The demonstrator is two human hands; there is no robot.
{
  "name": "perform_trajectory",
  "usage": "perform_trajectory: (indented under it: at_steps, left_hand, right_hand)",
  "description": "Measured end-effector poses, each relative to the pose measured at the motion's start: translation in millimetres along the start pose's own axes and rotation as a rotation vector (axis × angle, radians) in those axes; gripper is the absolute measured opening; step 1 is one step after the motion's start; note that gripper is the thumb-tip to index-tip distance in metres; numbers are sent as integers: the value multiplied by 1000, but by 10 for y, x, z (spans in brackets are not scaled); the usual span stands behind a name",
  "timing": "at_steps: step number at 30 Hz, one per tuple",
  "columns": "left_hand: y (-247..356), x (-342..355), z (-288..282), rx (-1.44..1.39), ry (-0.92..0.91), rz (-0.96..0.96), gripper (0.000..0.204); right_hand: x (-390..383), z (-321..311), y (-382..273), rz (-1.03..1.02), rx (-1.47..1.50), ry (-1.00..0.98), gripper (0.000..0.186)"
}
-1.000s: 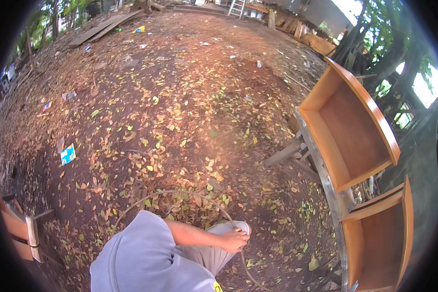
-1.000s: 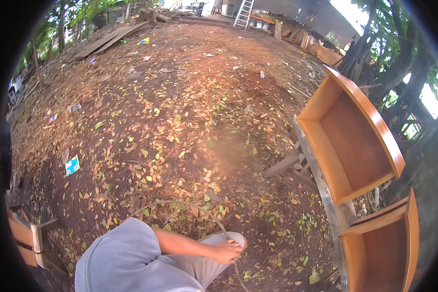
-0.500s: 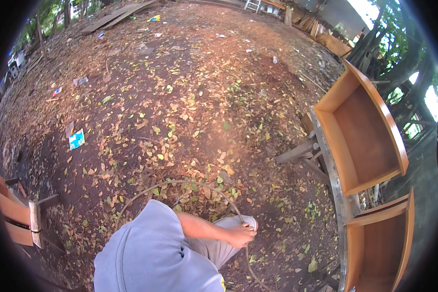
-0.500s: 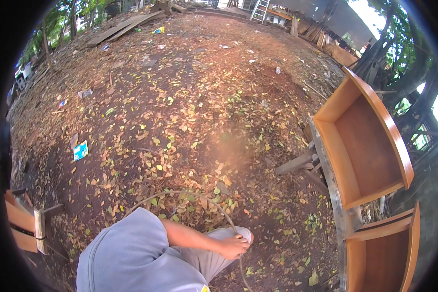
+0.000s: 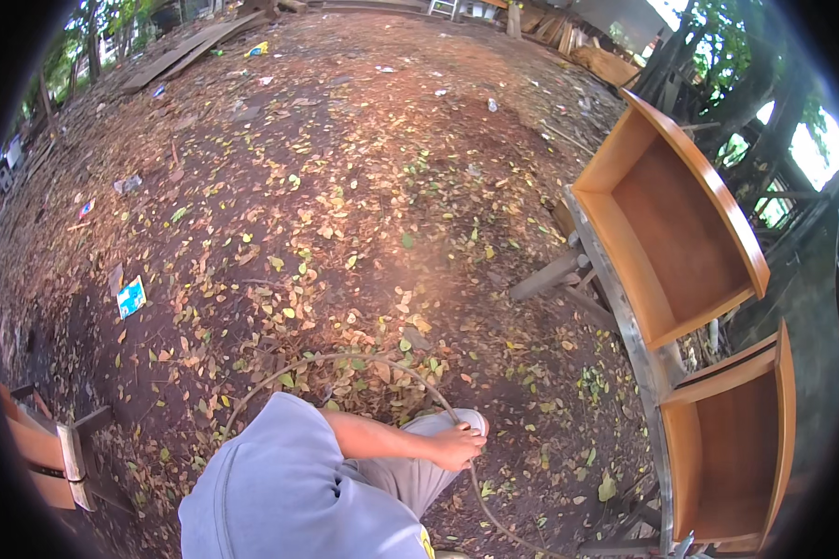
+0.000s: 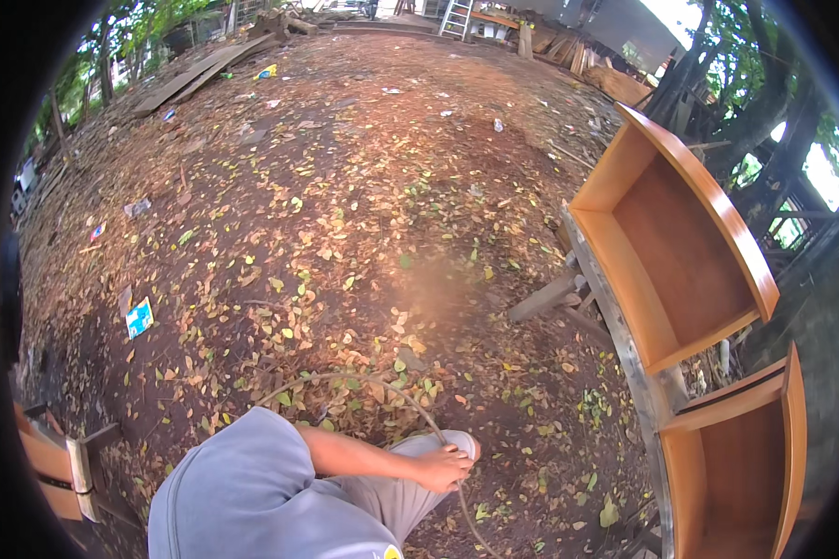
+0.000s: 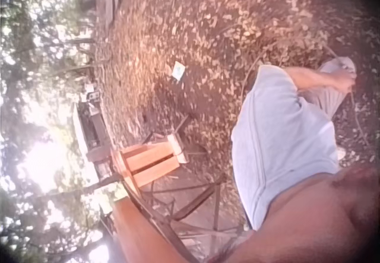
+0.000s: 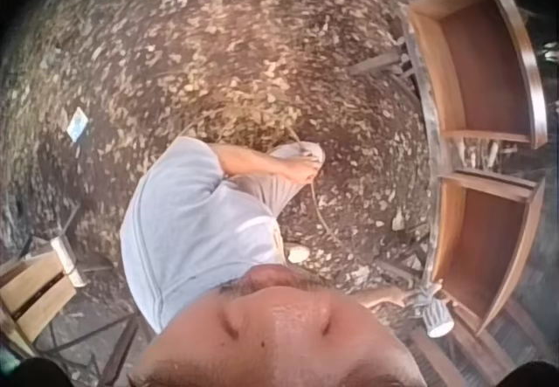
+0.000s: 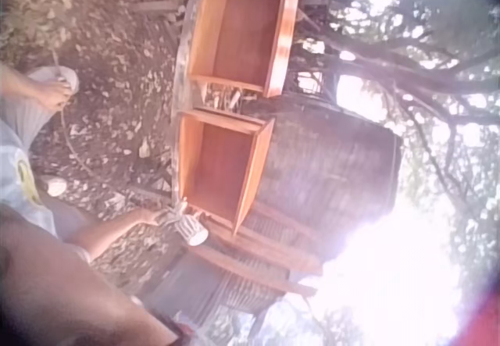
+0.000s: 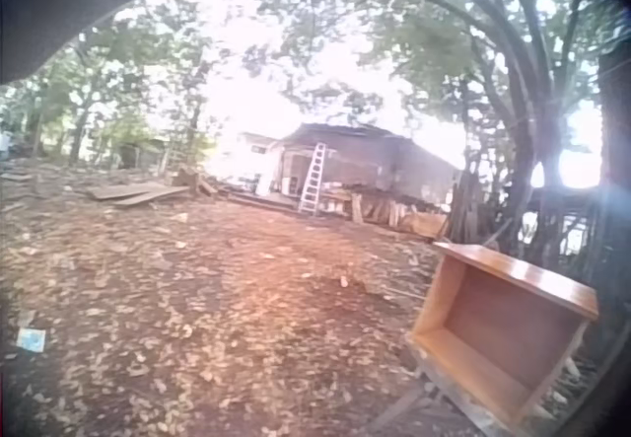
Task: The person uses a spray gun to apply a clear finish to multiple wooden furniture pieces arranged on stands outdoors. They move between a large curved panel and several smaller box-like cabinets, spraying the top and side surfaces in steady passes.
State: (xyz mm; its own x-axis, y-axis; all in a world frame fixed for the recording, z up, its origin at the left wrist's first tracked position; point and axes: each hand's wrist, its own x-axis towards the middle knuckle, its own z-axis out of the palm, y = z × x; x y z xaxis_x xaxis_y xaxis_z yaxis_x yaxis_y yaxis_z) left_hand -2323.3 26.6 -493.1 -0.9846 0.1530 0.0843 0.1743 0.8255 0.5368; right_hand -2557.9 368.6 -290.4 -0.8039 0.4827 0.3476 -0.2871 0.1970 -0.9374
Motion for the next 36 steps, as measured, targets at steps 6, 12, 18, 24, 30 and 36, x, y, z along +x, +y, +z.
perform_trajectory:
  at_steps: [6,12,18,24,30,36]
  left_hand:
    - [2,-3,42,-9,1,-6,33]
    - [-3,4,136,-36,62,28,30]
    - [-33,-2,-35,-11,70,14,30]
    - [-42,87,-106,-1,-48,-9,30]
    - [7,103,-39,15,-87,4,29]
    - [49,106,12,-14,-36,57,28]
  right_hand:
    - [5,-137,0,-9,-17,32,42]
    - [5,-505,-8,-29,-65,110,43]
    - [-176,-1020,-139,86,-36,231,41]
    - [-452,-690,-493,-93,255,-49,18]
    - [-655,-535,-651,-128,210,-54,20]
    - [-670,-409,-698,-45,60,-201,23]
